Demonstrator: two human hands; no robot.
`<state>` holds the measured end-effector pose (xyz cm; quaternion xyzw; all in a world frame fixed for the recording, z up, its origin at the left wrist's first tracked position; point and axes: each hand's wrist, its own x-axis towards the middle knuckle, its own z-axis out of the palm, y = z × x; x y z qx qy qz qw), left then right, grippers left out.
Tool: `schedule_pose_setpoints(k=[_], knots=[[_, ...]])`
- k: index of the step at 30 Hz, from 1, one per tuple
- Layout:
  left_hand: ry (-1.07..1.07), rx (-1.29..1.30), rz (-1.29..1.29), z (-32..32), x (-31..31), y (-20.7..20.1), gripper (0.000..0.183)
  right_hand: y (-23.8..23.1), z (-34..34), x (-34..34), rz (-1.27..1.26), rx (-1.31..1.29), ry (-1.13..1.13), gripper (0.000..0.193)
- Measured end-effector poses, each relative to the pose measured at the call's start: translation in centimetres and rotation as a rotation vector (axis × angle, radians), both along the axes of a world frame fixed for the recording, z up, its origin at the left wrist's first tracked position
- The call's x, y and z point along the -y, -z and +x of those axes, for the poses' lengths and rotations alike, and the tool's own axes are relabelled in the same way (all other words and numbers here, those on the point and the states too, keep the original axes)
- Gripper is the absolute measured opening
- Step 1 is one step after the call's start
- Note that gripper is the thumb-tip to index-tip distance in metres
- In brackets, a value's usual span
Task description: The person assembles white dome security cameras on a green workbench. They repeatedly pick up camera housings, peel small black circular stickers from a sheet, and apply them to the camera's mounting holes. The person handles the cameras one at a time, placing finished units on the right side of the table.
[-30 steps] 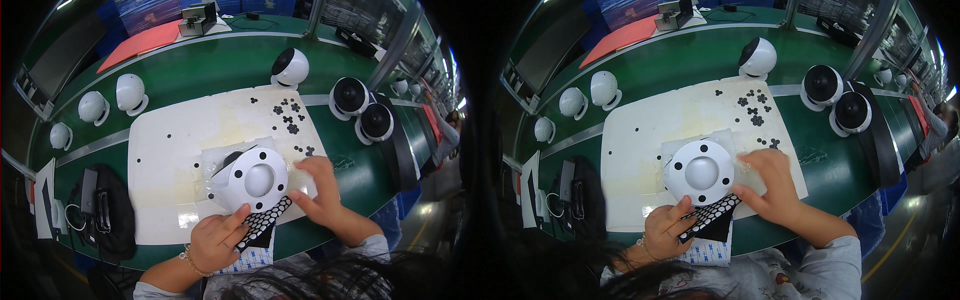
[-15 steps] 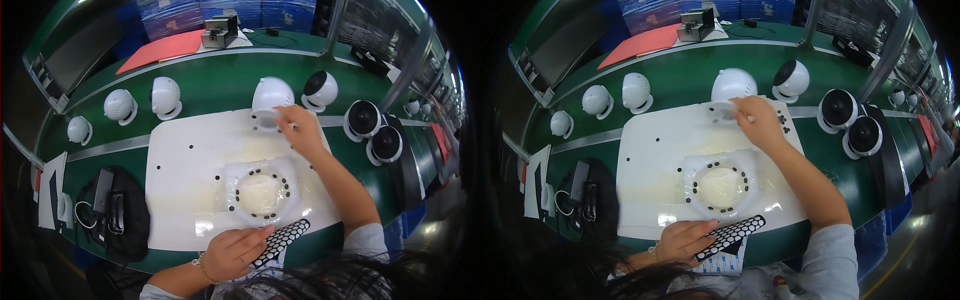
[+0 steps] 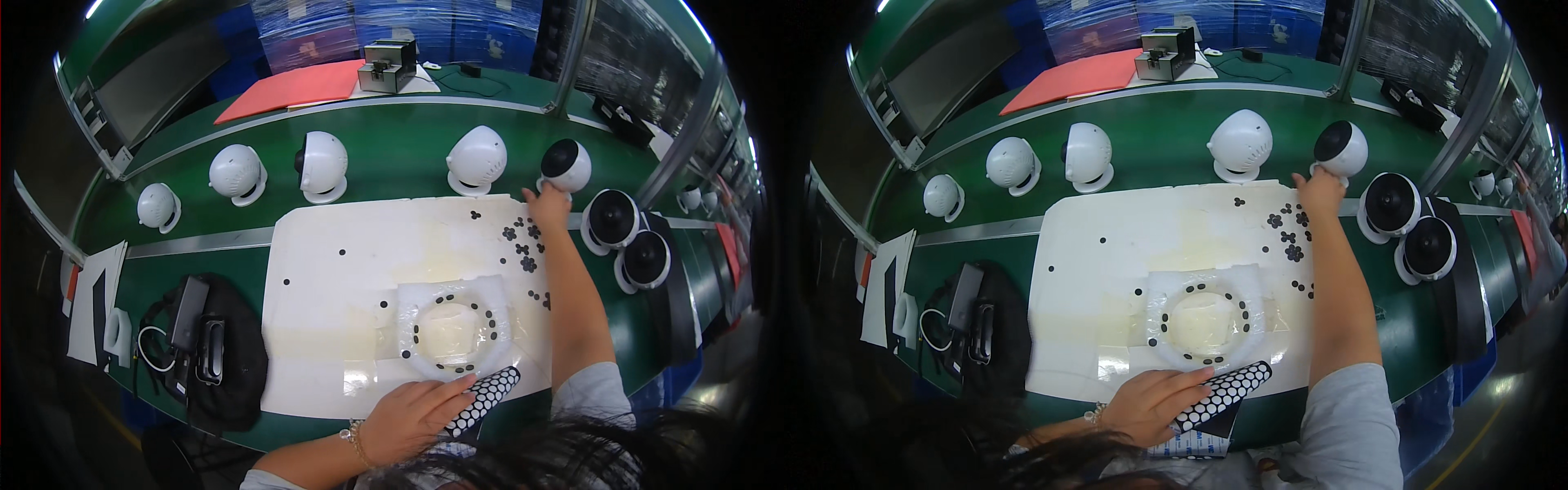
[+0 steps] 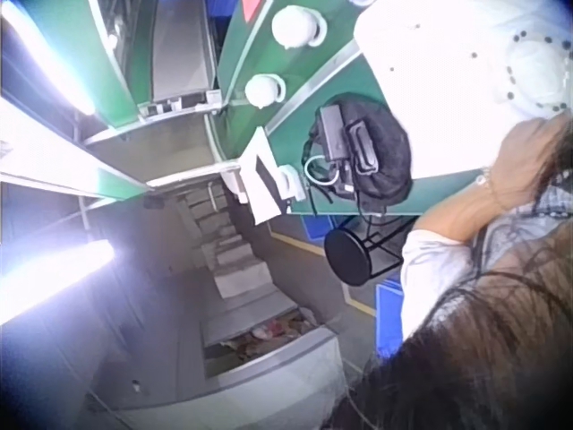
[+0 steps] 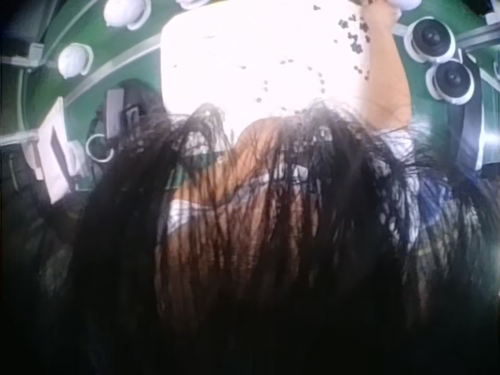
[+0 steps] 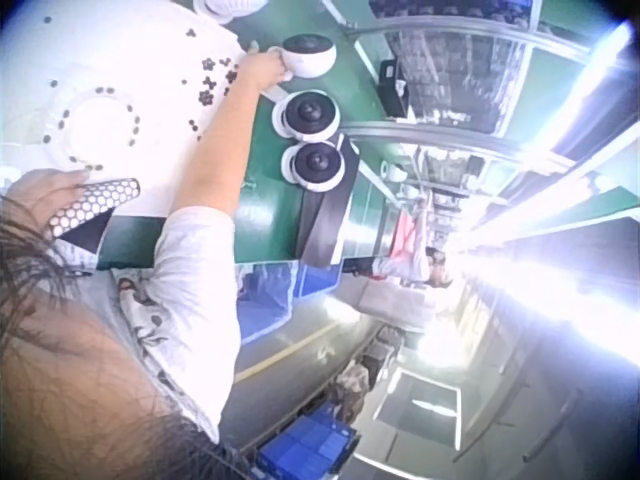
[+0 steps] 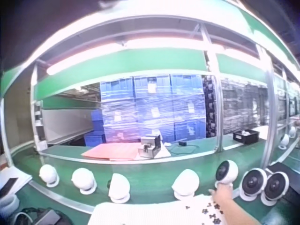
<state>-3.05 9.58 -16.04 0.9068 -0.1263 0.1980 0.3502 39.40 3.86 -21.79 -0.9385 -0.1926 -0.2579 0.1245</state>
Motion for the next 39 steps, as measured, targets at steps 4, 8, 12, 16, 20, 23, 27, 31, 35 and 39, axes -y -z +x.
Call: schedule_pose_setpoints(k=[4,8,12,16,20,23,27,31,35,39], knots=[[0.078,0.017,-0.023,0.1,-0.1,0.2,0.053,-5.7,-2.1,2.9,0.05,-0.034,-0.235,0.031],[0.084,0.011,-0.025,-0.9,-0.1,-0.3,0.055,-12.0,-12.2,3.5,0.43,-0.401,-0.455,0.027],[0.183,-0.005,-0.164,-1.4,-0.7,-0.1,0.059,-13.3,-19.2,5.4,0.751,-0.859,-0.832,0.029],[0.164,-0.039,-0.268,-1.3,-0.5,-0.4,0.057,-13.3,-21.8,5.2,0.698,-0.984,-0.921,0.031],[0.067,-0.093,-0.377,-1.0,-0.4,-1.4,0.04,-12.5,-22.8,4.6,0.591,-1.127,-0.962,0.032],[-0.108,-0.167,-0.468,-1.4,-0.2,-1.8,0.027,-10.9,-23.2,4.2,0.5,-1.049,-0.986,0.032],[-0.283,-0.127,-0.753,-1.6,0.0,-1.1,0.02,-10.8,-23.4,6.3,0.43,-0.602,-1.137,0.039],[-0.296,-0.179,-0.898,-2.0,-0.2,-0.4,0.023,-10.7,-23.8,7.6,0.42,-0.542,-1.094,0.045],[-0.287,-0.168,-0.872,-1.8,-0.3,-0.2,0.022,-9.2,-24.0,6.7,0.794,-1.325,-0.973,0.042],[-0.325,-0.2,-0.848,-2.2,-0.7,-0.4,0.02,-10.0,-24.8,6.4,0.727,-1.235,-1.003,0.04]])
